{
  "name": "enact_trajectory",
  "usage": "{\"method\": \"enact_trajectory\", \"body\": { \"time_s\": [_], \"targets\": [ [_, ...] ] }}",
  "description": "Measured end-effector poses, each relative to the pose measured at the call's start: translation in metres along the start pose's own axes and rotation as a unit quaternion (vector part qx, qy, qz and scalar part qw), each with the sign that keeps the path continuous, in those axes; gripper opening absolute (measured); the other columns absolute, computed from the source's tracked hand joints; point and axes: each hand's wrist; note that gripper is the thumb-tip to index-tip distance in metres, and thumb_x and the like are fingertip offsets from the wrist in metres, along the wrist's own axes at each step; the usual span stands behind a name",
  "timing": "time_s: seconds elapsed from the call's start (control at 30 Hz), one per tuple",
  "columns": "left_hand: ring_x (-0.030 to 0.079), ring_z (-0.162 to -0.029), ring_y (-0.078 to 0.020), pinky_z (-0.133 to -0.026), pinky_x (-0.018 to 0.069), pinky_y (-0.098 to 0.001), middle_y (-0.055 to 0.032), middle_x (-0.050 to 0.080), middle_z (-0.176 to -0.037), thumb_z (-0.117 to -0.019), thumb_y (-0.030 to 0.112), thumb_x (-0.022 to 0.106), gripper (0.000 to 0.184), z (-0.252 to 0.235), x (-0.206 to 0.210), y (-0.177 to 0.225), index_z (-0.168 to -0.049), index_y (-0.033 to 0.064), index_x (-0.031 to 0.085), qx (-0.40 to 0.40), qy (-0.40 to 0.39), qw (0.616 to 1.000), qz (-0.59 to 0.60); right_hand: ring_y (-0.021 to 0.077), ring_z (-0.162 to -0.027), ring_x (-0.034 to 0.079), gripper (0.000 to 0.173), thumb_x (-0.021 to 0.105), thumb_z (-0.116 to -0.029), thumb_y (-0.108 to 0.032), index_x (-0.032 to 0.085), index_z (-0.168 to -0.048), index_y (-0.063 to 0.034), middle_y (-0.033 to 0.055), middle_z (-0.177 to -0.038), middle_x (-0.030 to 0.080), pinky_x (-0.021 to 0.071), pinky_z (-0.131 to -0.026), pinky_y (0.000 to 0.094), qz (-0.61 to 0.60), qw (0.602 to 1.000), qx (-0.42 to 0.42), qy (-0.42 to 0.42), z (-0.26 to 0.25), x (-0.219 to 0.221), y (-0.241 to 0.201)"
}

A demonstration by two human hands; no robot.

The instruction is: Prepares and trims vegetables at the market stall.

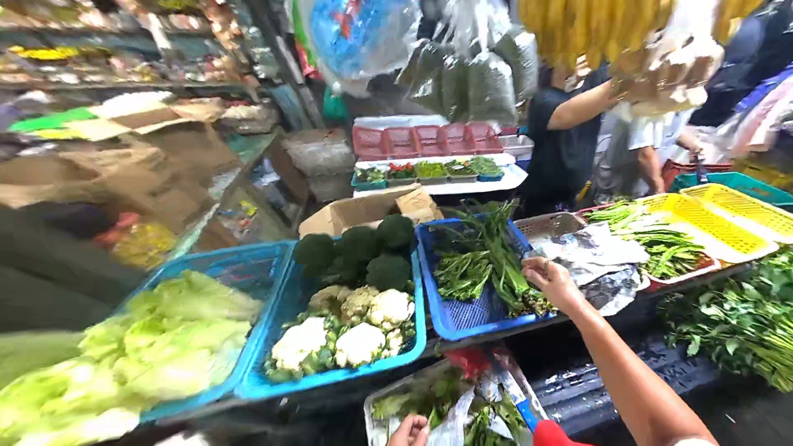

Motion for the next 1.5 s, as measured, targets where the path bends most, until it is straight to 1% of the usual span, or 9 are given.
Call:
{"method": "enact_trajectory", "body": {
  "time_s": [0.17,0.33,0.57,0.7,0.8,0.93,1.13,1.33,1.5],
  "targets": [
    [0.069,-0.107,-0.0300,-0.100,0.0538,-0.0511,-0.0184,0.069,-0.117,-0.1020,0.025,0.062,0.036,-0.002,-0.012,-0.004,-0.129,0.0006,0.063,-0.075,-0.026,0.993,-0.083,0.0122,-0.072,0.068,0.029,0.051,-0.1047,-0.015,0.065,-0.126,0.0002,0.0066,-0.095,0.073,0.0588,-0.065,0.0302,-0.208,0.926,-0.071,-0.307,0.042,0.090,-0.027],
    [0.067,-0.114,-0.0317,-0.104,0.0507,-0.0510,-0.0203,0.068,-0.123,-0.1035,0.023,0.059,0.036,-0.015,-0.018,-0.032,-0.131,0.0002,0.061,-0.172,0.011,0.980,-0.101,0.0241,-0.098,0.071,0.032,0.056,-0.1051,-0.021,0.064,-0.131,-0.0048,0.0147,-0.115,0.071,0.0570,-0.092,0.0440,-0.003,0.841,0.008,-0.540,0.084,0.212,0.031],
    [0.026,-0.149,-0.0518,-0.111,0.0316,-0.0749,-0.0233,0.019,-0.167,-0.0669,0.031,0.095,0.120,-0.018,0.053,-0.091,-0.164,0.0252,0.025,-0.193,-0.182,0.931,-0.250,0.0486,-0.153,0.019,0.093,0.078,-0.0825,-0.010,0.033,-0.162,-0.0233,0.0230,-0.170,0.013,0.0334,-0.116,0.0664,0.290,0.784,0.003,-0.548,0.145,0.299,0.110],
    [0.039,-0.146,-0.0410,-0.109,0.0419,-0.0639,-0.0141,0.036,-0.163,-0.0912,0.015,0.070,0.066,-0.019,0.060,-0.110,-0.152,0.0285,0.049,-0.175,-0.136,0.938,-0.266,0.0432,-0.150,0.032,0.076,0.071,-0.0915,-0.020,0.038,-0.159,-0.0144,0.0231,-0.166,0.025,0.0377,-0.118,0.0543,0.244,0.843,0.033,-0.478,0.150,0.300,0.106],
    [0.055,-0.134,-0.0358,-0.114,0.0410,-0.0559,-0.0206,0.060,-0.141,-0.1060,0.012,0.047,0.035,-0.026,0.035,-0.111,-0.136,0.0062,0.064,-0.211,-0.055,0.970,-0.107,0.0412,-0.147,0.038,0.069,0.069,-0.0929,-0.021,0.043,-0.156,-0.0084,0.0251,-0.160,0.036,0.0379,-0.118,0.0509,0.189,0.894,0.064,-0.400,0.149,0.290,0.106],
    [0.054,-0.133,-0.0372,-0.113,0.0415,-0.0538,-0.0284,0.056,-0.140,-0.1091,0.033,0.048,0.050,-0.045,0.000,-0.130,-0.142,-0.0039,0.052,-0.338,0.167,0.921,0.096,0.0394,-0.144,0.042,0.067,0.070,-0.0926,-0.022,0.046,-0.152,-0.0041,0.0260,-0.154,0.043,0.0385,-0.118,0.0471,0.163,0.925,0.081,-0.334,0.152,0.280,0.121],
    [0.050,-0.134,-0.0459,-0.111,0.0408,-0.0583,-0.0312,0.049,-0.145,-0.0975,0.018,0.064,0.063,-0.044,-0.001,-0.109,-0.151,-0.0042,0.039,-0.242,0.287,0.919,-0.118,0.0372,-0.141,0.046,0.060,0.066,-0.0960,-0.020,0.048,-0.151,-0.0051,0.0227,-0.150,0.050,0.0380,-0.119,0.0468,0.183,0.909,0.128,-0.351,0.168,0.264,0.144],
    [0.053,-0.134,-0.0413,-0.109,0.0445,-0.0597,-0.0240,0.054,-0.143,-0.1026,0.039,0.057,0.051,-0.034,0.040,-0.101,-0.140,0.0038,0.057,-0.293,-0.063,0.931,-0.210,0.0365,-0.139,0.048,0.055,0.066,-0.0964,-0.021,0.052,-0.148,-0.0077,0.0207,-0.148,0.052,0.0402,-0.117,0.0465,0.216,0.903,0.139,-0.346,0.180,0.247,0.152],
    [0.055,-0.132,-0.0376,-0.111,0.0423,-0.0593,-0.0209,0.059,-0.139,-0.0948,0.050,0.068,0.063,-0.034,0.049,-0.133,-0.139,0.0063,0.060,-0.304,-0.095,0.935,-0.156,0.0421,-0.140,0.045,0.064,0.068,-0.0956,-0.028,0.047,-0.148,0.0028,0.0287,-0.149,0.046,0.0399,-0.116,0.0511,0.268,0.890,0.294,-0.223,0.177,0.224,0.162]
  ]
}}
Point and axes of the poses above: each hand's wrist, its own z-axis away from the middle knuckle, its own x-axis out of the palm, y = z × x
